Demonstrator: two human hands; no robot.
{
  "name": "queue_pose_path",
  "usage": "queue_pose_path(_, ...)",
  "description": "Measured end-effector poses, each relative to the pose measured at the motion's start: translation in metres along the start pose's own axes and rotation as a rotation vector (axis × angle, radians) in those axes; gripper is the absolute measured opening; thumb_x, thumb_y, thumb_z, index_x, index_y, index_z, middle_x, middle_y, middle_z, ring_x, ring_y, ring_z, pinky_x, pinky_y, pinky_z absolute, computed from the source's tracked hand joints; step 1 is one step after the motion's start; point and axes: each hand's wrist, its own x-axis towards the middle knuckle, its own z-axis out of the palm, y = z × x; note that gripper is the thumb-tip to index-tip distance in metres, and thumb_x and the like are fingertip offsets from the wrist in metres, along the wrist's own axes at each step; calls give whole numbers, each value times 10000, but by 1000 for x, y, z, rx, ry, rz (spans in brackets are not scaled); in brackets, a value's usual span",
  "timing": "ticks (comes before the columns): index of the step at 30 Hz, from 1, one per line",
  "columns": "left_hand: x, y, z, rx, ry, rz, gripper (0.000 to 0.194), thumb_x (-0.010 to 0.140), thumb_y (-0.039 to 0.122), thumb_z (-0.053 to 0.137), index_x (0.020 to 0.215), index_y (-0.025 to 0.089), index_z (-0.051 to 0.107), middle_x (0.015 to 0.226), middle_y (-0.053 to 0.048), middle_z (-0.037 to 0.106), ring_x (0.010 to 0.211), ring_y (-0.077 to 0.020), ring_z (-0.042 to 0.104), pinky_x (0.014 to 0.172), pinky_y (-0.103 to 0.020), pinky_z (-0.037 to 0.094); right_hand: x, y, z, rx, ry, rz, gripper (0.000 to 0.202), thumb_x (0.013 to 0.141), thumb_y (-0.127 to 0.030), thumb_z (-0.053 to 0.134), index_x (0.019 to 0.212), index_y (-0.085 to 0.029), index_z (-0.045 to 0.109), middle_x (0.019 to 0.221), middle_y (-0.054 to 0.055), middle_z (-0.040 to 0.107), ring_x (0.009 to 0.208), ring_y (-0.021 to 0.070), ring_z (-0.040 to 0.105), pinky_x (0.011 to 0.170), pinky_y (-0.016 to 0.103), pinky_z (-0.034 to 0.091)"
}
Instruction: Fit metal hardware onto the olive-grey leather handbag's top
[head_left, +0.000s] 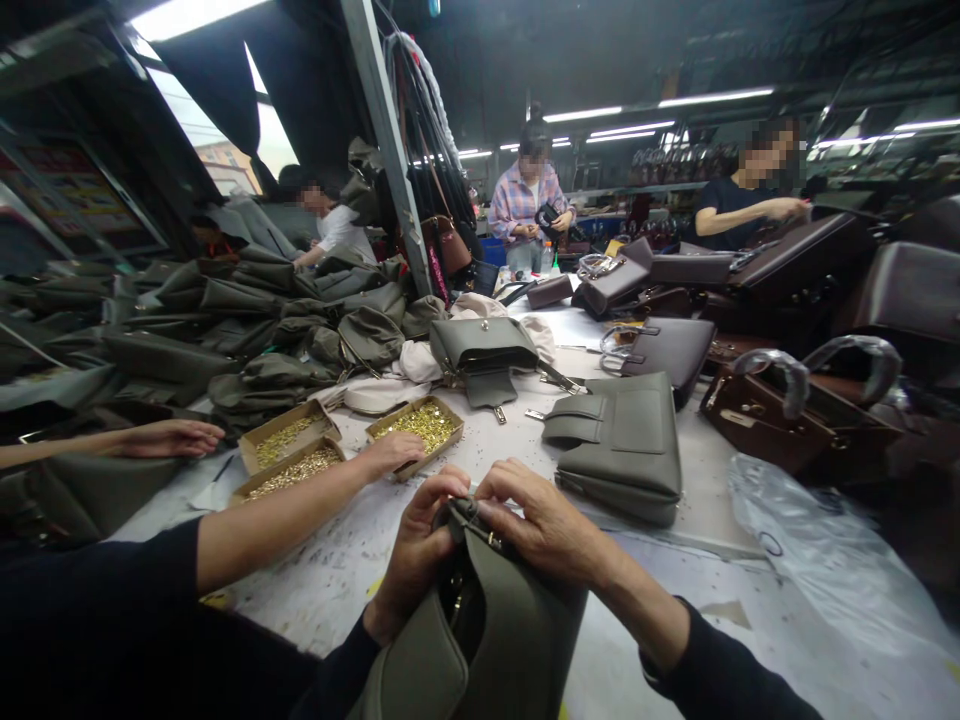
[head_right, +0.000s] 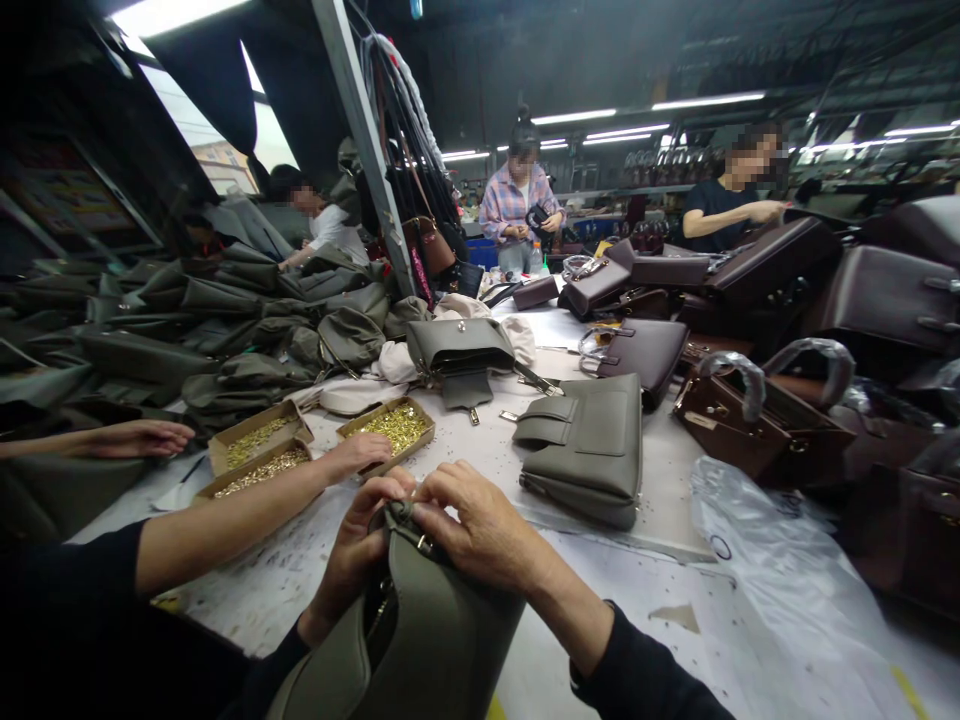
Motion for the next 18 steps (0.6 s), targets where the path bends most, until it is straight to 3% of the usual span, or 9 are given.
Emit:
queue_pose_path(6, 0, -8, 2, -6, 14, 33, 249, 706, 254, 834, 927, 258, 720, 940, -3, 504, 752, -121, 485, 658, -207, 416, -7, 15, 15, 301, 121, 166, 300, 953, -473, 604, 839, -196, 611, 813, 9, 576, 788, 170, 534, 734, 284, 420)
queue_pose_path(14, 1, -21, 1, 42, 30, 28, 295, 616, 195, 869, 887, 214, 755, 869, -18, 526, 714, -124, 450, 639, -239, 337, -24, 47, 3, 314, -51, 197, 257, 971, -485, 573, 915, -241, 635, 941, 49, 608, 932, 231, 569, 824, 325, 443)
queue_pose_path(18, 2, -23, 4, 57, -20, 22, 292, 631, 148, 836, 909, 203, 765, 884, -27, 549, 757, -138, 473, 677, -250, 346, -26, 49, -2, 253, -28, 188, 264, 987, -483, 540, 899, -244, 608, 926, 41, 559, 910, 221, 540, 814, 326, 436)
